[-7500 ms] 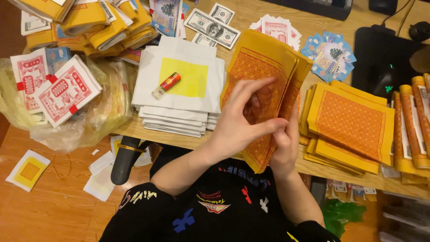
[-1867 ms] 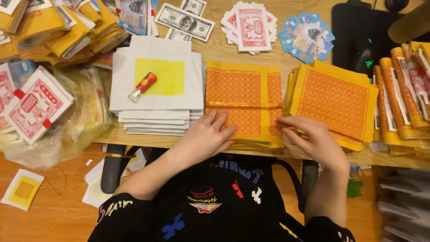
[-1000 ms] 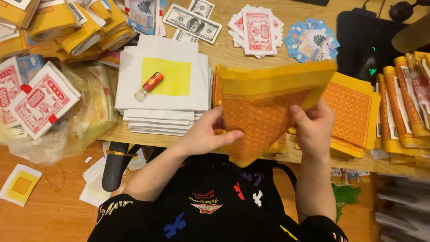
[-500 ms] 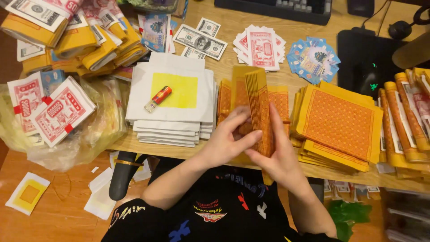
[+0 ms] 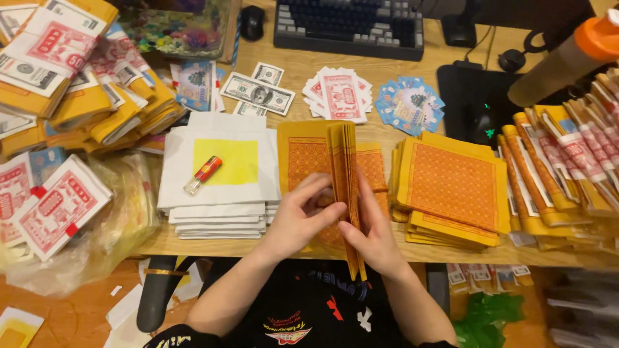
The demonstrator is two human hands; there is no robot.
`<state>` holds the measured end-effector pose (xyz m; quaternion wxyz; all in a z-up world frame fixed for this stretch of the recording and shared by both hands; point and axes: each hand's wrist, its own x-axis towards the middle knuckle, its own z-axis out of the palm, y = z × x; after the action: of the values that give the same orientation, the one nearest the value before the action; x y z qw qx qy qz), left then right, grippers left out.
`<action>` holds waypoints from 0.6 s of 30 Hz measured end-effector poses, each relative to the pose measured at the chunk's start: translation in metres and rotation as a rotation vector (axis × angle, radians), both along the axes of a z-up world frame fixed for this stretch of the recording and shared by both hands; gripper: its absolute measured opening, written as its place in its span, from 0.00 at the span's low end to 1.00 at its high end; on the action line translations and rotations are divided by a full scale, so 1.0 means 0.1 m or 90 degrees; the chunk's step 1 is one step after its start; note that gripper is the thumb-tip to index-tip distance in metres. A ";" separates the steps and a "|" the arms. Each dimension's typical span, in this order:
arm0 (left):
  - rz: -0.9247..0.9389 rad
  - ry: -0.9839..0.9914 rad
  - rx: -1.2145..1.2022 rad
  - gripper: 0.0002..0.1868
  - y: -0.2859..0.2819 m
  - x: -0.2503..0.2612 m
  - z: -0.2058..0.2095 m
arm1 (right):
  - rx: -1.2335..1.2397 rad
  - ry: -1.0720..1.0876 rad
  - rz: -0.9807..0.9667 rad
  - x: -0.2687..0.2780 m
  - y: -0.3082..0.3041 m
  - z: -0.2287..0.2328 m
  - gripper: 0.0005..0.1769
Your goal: Counting and sorting stacks of yellow joss paper on a desk
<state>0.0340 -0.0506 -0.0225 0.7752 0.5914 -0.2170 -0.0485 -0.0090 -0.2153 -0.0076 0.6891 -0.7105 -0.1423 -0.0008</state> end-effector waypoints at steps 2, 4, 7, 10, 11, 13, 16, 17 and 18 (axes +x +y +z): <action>-0.002 0.054 -0.032 0.26 -0.03 0.00 -0.09 | 0.054 0.005 -0.007 -0.01 -0.01 -0.08 0.49; -0.002 0.056 -0.041 0.26 -0.10 0.03 -0.06 | 0.053 0.000 -0.025 0.01 -0.07 -0.20 0.49; 0.015 0.063 -0.046 0.26 -0.16 0.01 0.02 | 0.052 -0.007 -0.040 0.03 -0.14 -0.31 0.49; 0.029 0.065 -0.041 0.27 -0.16 0.00 0.14 | 0.049 -0.016 -0.053 0.04 -0.22 -0.39 0.49; 0.031 0.062 -0.038 0.28 -0.18 0.00 0.18 | 0.046 -0.021 -0.067 0.03 -0.27 -0.41 0.49; 0.033 0.066 -0.034 0.28 -0.17 -0.02 0.21 | 0.052 -0.016 -0.067 0.01 -0.20 -0.37 0.50; 0.030 0.071 -0.026 0.29 -0.17 -0.02 0.24 | 0.054 -0.017 -0.070 0.03 -0.20 -0.37 0.50; 0.028 0.077 -0.025 0.29 -0.15 -0.02 0.24 | 0.050 -0.019 -0.069 0.03 -0.20 -0.39 0.50; 0.028 0.078 -0.024 0.29 -0.15 -0.03 0.26 | 0.050 -0.018 -0.069 0.02 -0.20 -0.40 0.50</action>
<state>0.0310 -0.0659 0.0030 0.7988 0.5773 -0.1567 -0.0632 -0.0065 -0.2349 -0.0477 0.7135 -0.6894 -0.1131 -0.0535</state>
